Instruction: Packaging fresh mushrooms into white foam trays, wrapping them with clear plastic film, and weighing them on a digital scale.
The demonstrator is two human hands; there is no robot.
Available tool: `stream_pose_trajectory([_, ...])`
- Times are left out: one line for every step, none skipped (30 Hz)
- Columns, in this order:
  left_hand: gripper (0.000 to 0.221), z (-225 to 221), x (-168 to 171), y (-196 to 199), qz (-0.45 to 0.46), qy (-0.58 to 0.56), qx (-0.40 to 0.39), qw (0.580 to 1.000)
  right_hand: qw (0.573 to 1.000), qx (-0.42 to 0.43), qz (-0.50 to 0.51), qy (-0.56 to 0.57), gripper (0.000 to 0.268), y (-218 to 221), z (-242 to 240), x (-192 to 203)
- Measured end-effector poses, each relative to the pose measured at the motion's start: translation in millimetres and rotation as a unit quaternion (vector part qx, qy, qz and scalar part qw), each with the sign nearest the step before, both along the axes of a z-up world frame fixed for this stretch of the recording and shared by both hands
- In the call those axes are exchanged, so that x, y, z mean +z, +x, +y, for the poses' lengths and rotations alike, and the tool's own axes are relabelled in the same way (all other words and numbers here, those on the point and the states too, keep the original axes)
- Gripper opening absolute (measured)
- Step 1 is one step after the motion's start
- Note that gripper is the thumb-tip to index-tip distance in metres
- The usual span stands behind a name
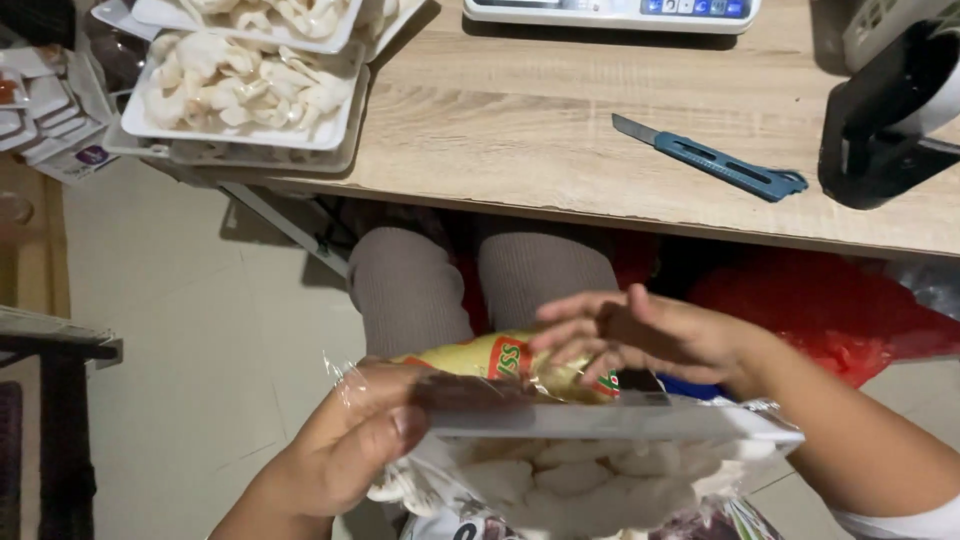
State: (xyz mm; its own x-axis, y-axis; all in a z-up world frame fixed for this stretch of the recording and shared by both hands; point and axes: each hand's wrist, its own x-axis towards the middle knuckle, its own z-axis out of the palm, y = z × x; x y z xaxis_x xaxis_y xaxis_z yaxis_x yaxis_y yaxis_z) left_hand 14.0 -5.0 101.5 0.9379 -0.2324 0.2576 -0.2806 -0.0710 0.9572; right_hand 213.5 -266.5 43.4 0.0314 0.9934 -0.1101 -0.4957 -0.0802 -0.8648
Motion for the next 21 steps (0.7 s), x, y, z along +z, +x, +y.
stream_pose_trajectory([0.046, -3, 5, 0, 0.001, 0.001, 0.003, 1.000, 1.000, 0.003, 0.001, 0.001, 0.095, 0, 2, -7])
stream_pose_trajectory([0.044, -4, 10, 1, -0.006, 0.014, 0.002, 1.000, 0.996, 0.033, 0.080, -0.022, 0.099, 0, 5, -13])
stream_pose_trajectory([0.045, -6, 15, 2, -0.013, 0.027, 0.001, 1.000, 0.984, 0.064, 0.159, -0.046, 0.103, 0, 7, -20])
stream_pose_trajectory([0.045, -4, 12, 0, -0.009, 0.028, 0.002, 1.000, 0.983, 0.066, 0.163, -0.045, 0.103, -2, 12, -15])
stream_pose_trajectory([0.040, -3, 8, -1, 0.016, 0.001, 0.005, 1.000, 0.975, 0.085, 0.203, -0.037, 0.093, -4, 15, -9])
stream_pose_trajectory([0.040, -1, 4, -2, 0.039, -0.027, 0.007, 0.999, 0.964, 0.103, 0.241, -0.030, 0.085, -5, 18, -3])
stream_pose_trajectory([0.040, 0, 2, -4, 0.042, -0.026, 0.007, 0.999, 0.964, 0.103, 0.244, -0.029, 0.085, -6, 22, -3])
stream_pose_trajectory([0.041, 1, 1, -4, 0.055, -0.013, 0.022, 0.998, 0.975, 0.066, 0.201, -0.066, 0.066, -5, 25, 0])
stream_pose_trajectory([0.042, 2, -1, -4, 0.068, -0.001, 0.038, 0.997, 0.982, 0.029, 0.157, -0.102, 0.050, -4, 28, 2])
stream_pose_trajectory([0.042, 2, -2, -4, 0.068, 0.000, 0.037, 0.997, 0.982, 0.029, 0.156, -0.102, 0.050, -1, 28, 2])
stream_pose_trajectory([0.034, 1, -4, -5, 0.095, -0.053, 0.036, 0.993, 0.984, -0.050, 0.157, -0.072, 0.042, 2, 28, 3])
stream_pose_trajectory([0.048, 1, -6, -5, 0.120, -0.106, 0.035, 0.986, 0.978, -0.128, 0.156, -0.042, 0.036, 5, 28, 3])
stream_pose_trajectory([0.048, 3, -8, -1, 0.119, -0.106, 0.036, 0.987, 0.979, -0.127, 0.155, -0.041, 0.036, 12, 26, 3])
stream_pose_trajectory([0.050, 5, -10, 3, 0.122, -0.094, 0.039, 0.987, 0.978, -0.187, 0.092, -0.020, 0.036, 17, 24, 2])
stream_pose_trajectory([0.052, 7, -12, 7, 0.126, -0.082, 0.042, 0.988, 0.969, -0.246, 0.029, 0.001, 0.036, 23, 22, 1])
stream_pose_trajectory([0.052, 7, -20, 11, 0.124, -0.081, 0.041, 0.988, 0.969, -0.246, 0.028, 0.002, 0.036, 23, 20, 6])
stream_pose_trajectory([0.049, 7, -27, 16, 0.135, -0.123, 0.054, 0.982, 0.954, -0.298, -0.003, -0.022, 0.033, 23, 19, 11])
stream_pose_trajectory([0.046, 7, -35, 21, 0.146, -0.166, 0.067, 0.973, 0.936, -0.348, -0.032, -0.048, 0.030, 23, 17, 15])
stream_pose_trajectory([0.046, 6, -42, 24, 0.145, -0.166, 0.065, 0.973, 0.935, -0.350, -0.033, -0.048, 0.030, 25, 17, 14])
stream_pose_trajectory([0.049, 5, -50, 27, 0.172, -0.213, 0.083, 0.958, 0.931, -0.363, -0.022, -0.044, 0.029, 27, 16, 13])
stream_pose_trajectory([0.052, 4, -57, 30, 0.198, -0.259, 0.100, 0.940, 0.926, -0.375, -0.010, -0.041, 0.028, 30, 16, 13])
